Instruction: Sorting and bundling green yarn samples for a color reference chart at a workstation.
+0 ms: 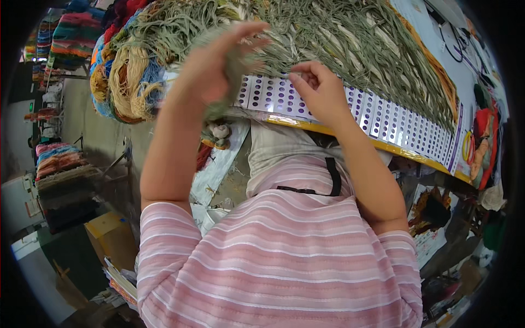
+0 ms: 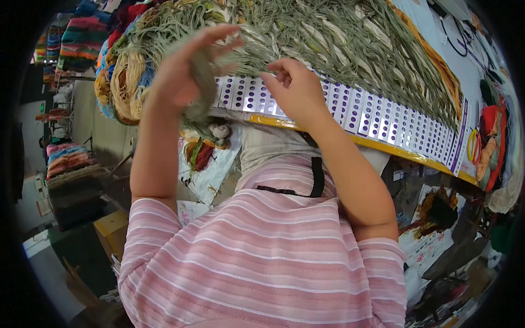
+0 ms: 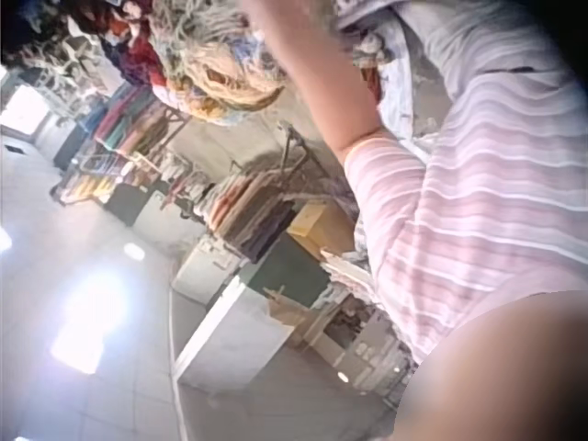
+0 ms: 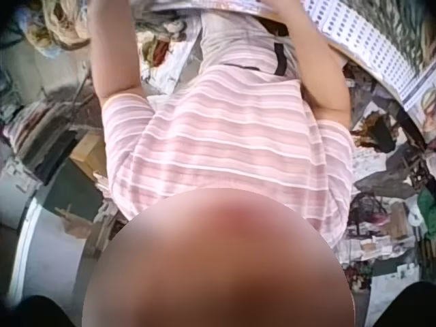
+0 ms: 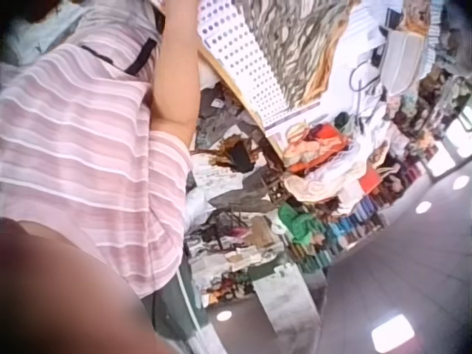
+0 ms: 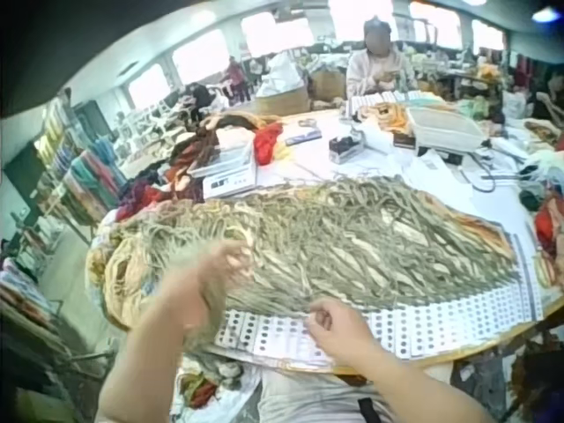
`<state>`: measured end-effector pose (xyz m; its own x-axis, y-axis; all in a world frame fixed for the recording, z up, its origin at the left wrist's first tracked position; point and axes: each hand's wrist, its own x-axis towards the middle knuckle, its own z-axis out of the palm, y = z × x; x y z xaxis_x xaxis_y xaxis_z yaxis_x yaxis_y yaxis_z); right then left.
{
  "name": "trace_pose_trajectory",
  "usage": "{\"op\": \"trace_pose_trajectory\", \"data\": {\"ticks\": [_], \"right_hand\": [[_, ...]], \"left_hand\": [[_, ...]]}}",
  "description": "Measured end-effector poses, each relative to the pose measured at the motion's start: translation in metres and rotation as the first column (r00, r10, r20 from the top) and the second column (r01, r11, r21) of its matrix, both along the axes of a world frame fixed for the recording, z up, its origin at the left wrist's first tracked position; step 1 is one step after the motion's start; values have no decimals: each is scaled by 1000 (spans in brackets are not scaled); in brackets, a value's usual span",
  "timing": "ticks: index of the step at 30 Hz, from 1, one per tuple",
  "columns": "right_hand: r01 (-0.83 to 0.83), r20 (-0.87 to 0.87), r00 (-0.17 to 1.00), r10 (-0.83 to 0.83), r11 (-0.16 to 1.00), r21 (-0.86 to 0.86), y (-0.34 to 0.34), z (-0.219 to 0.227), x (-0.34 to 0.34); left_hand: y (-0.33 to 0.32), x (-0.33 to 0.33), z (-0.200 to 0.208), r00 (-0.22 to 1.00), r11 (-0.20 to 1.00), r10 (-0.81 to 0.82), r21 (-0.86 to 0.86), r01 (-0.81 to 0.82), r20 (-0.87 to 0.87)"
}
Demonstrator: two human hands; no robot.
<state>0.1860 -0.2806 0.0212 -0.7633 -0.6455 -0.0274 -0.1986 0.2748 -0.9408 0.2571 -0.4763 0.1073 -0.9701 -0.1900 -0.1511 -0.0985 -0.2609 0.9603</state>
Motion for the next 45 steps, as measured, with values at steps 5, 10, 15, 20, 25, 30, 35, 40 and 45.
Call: {"op": "trace_pose_trajectory", "data": {"ticks": [5,10,15,20,25,30,35,40,45], "right_hand": [[-91,-21,996,89,936,-340,0,40,25],[21,503,820,274,863,-505,13,46,28],[0,521,783,341,836,-549,21,51,35],[-42,488,805,336,854,-518,27,59,38],[-3,517,779,355,826,-564,28,63,41],[-11,523,779,347,841,-541,30,67,42],[-3,522,779,347,835,-550,31,66,43],[-5,526,773,354,833,-553,31,67,42],[-12,523,772,362,830,-558,30,68,41]], "left_hand": [[50,21,-8,966,894,-258,387,227,30],[54,29,-7,983,876,-180,461,144,35],[49,41,-14,978,894,-205,412,177,24],[56,47,-8,985,942,-172,288,171,-23],[56,50,-6,977,878,-199,428,212,-74],[56,52,-5,981,881,-187,433,191,-54],[55,52,-8,978,864,-197,461,205,-66],[54,52,-10,974,858,-209,461,226,-88],[53,52,-8,975,861,-202,459,221,-91]]}}
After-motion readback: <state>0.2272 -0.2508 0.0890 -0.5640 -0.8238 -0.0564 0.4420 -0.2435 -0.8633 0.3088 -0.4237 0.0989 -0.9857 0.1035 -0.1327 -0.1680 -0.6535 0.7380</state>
